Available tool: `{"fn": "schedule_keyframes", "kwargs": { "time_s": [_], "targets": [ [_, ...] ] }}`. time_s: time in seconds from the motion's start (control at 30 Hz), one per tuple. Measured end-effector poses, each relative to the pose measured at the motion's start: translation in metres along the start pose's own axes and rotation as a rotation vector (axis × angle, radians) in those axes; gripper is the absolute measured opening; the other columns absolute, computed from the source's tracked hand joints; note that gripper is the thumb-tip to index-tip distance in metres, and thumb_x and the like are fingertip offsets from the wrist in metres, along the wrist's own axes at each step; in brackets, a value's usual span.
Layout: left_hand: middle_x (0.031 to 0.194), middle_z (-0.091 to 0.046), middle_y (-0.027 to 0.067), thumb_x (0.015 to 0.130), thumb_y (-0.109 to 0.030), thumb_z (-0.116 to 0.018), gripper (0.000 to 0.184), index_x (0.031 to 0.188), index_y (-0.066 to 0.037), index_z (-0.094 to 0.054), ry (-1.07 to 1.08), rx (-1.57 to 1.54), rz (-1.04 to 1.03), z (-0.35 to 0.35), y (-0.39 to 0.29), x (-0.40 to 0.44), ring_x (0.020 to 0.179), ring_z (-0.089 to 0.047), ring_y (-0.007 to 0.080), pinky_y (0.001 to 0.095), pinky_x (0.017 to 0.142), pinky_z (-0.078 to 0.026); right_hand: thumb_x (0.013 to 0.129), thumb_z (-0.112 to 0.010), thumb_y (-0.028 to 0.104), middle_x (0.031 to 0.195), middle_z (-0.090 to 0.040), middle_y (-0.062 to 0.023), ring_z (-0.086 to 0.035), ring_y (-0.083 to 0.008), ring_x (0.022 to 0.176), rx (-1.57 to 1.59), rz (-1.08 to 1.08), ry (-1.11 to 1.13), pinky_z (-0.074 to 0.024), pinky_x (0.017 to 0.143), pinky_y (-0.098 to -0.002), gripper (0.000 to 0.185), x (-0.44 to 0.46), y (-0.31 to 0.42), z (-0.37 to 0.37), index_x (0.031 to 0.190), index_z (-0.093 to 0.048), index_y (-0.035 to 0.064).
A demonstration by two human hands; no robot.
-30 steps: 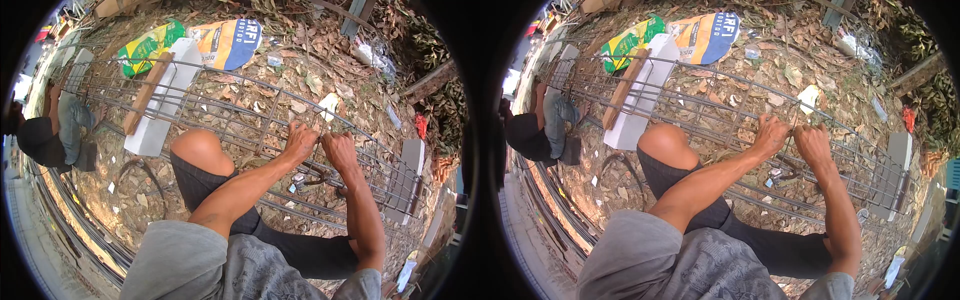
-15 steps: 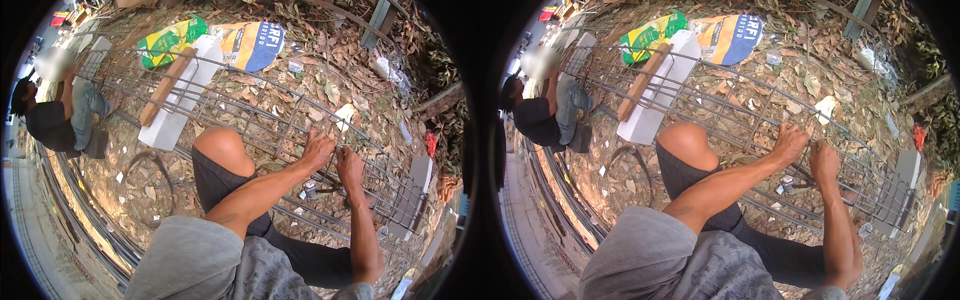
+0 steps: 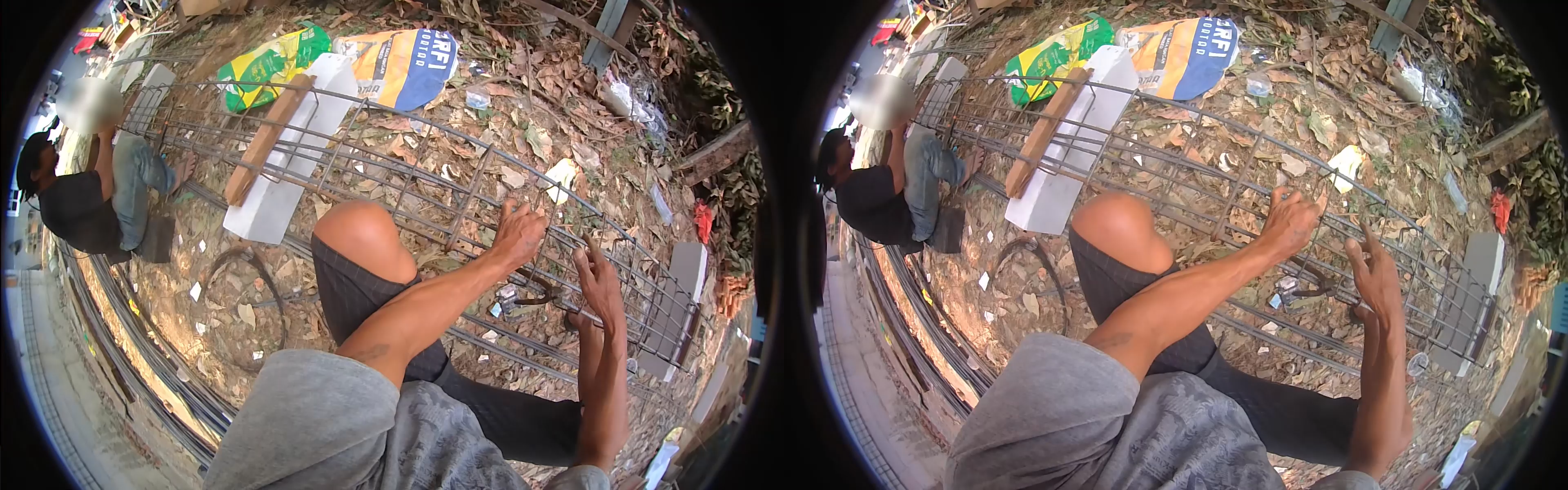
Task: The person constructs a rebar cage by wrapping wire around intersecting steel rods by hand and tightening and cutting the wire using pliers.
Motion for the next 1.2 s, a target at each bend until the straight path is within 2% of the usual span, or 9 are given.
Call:
{"fn": "schedule_keyframes", "kwargs": {
  "time_s": [0.13,0.27,0.47,0.63,0.8,0.9,0.93,1.03,1.2],
  "targets": [
    [0.083,-0.069,0.0108,0.076,0.006,-0.064,0.012,0.081,-0.005,-0.068,-0.049,-0.052,0.003,-0.005,-0.001,-0.002,0.096,-0.061,0.0271,0.0511,0.105,-0.032,0.093,-0.072,0.045,0.113,-0.066,-0.0183,-0.064,-0.0284,0.101,0.287,-0.256,0.006,-0.0514,0.093,-0.0423,0.072,-0.072,-0.012,0.015,0.146,-0.053,-0.0002],
    [0.080,-0.069,0.0108,0.080,0.004,-0.063,0.009,0.082,-0.004,-0.068,-0.007,-0.010,0.020,-0.010,0.007,0.000,0.091,-0.060,0.0262,0.0488,0.102,-0.032,0.084,-0.084,0.017,0.098,-0.066,-0.0084,-0.063,-0.0183,0.091,0.388,-0.326,0.003,-0.0519,0.082,-0.0322,0.071,-0.106,-0.030,-0.050,0.146,-0.053,-0.0015],
    [0.075,-0.065,0.0109,0.079,0.004,-0.060,0.011,0.077,-0.005,-0.067,-0.067,0.004,-0.015,-0.011,0.006,-0.002,0.089,-0.059,0.0266,0.0479,0.098,-0.034,0.098,-0.073,0.023,0.097,-0.065,-0.0095,-0.060,-0.0149,0.091,0.487,-0.366,-0.194,-0.0496,0.081,-0.0320,0.038,-0.097,-0.058,-0.107,0.124,-0.066,-0.0045],
    [0.072,-0.062,0.0102,0.077,0.003,-0.061,0.010,0.077,-0.005,-0.066,-0.090,0.006,-0.031,-0.013,0.007,-0.003,0.089,-0.059,0.0271,0.0464,0.097,-0.036,0.101,-0.070,0.026,0.098,-0.063,-0.0083,-0.053,-0.0123,0.090,0.388,-0.231,-0.535,-0.0454,0.080,-0.0288,0.033,-0.101,-0.078,-0.117,0.105,-0.066,-0.0059],
    [0.075,-0.065,0.0099,0.075,0.002,-0.064,0.009,0.079,-0.005,-0.066,-0.087,-0.005,-0.027,-0.011,0.008,-0.001,0.091,-0.060,0.0274,0.0483,0.099,-0.035,0.107,-0.058,0.032,0.109,-0.069,-0.0111,-0.065,-0.0184,0.092,0.643,-0.212,-0.728,-0.0558,0.076,-0.0303,0.037,-0.125,-0.065,-0.046,0.123,-0.062,-0.0011],
    [0.077,-0.066,0.0094,0.076,0.001,-0.065,0.009,0.080,-0.006,-0.067,-0.092,-0.003,-0.022,-0.014,0.011,0.002,0.093,-0.061,0.0274,0.0492,0.100,-0.035,0.109,-0.052,0.035,0.125,-0.066,-0.0142,-0.066,-0.0240,0.110,0.544,-0.072,-0.868,-0.0570,0.089,-0.0340,0.045,-0.140,-0.037,0.054,0.137,-0.057,0.0008],
    [0.079,-0.067,0.0091,0.076,0.001,-0.065,0.009,0.082,-0.006,-0.067,-0.085,0.006,-0.010,-0.007,0.013,0.004,0.094,-0.061,0.0273,0.0495,0.100,-0.035,0.109,-0.050,0.035,0.120,-0.067,-0.0139,-0.063,-0.0183,0.100,0.484,-0.072,-0.882,-0.0531,0.083,-0.0279,0.043,-0.142,0.009,0.084,0.135,-0.057,0.0022],
    [0.084,-0.070,0.0083,0.078,-0.001,-0.065,0.011,0.085,-0.008,-0.068,0.017,0.062,0.030,-0.001,0.006,0.001,0.097,-0.063,0.0269,0.0501,0.102,-0.034,0.108,-0.051,0.038,0.109,-0.068,-0.0116,-0.060,-0.0152,0.087,0.387,-0.026,-0.775,-0.0479,0.072,-0.0255,0.044,-0.143,0.058,0.106,0.135,-0.057,0.0031],
    [0.086,-0.071,0.0092,0.086,-0.007,-0.069,0.007,0.093,-0.006,-0.069,-0.062,-0.024,-0.039,-0.004,0.005,-0.002,0.091,-0.061,0.0273,0.0505,0.098,-0.033,0.107,-0.052,0.043,0.090,-0.068,-0.0077,-0.057,-0.0101,0.067,0.597,-0.253,-0.124,-0.0391,0.055,-0.0215,0.047,-0.120,0.041,0.036,0.133,-0.056,0.0046]
  ]
}}
Point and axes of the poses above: each hand's wrist, its own x-axis towards the middle knuckle, its own z-axis out of the back of the hand, y = z × x, the point moved 4 cm from there along x, towards the middle knuckle
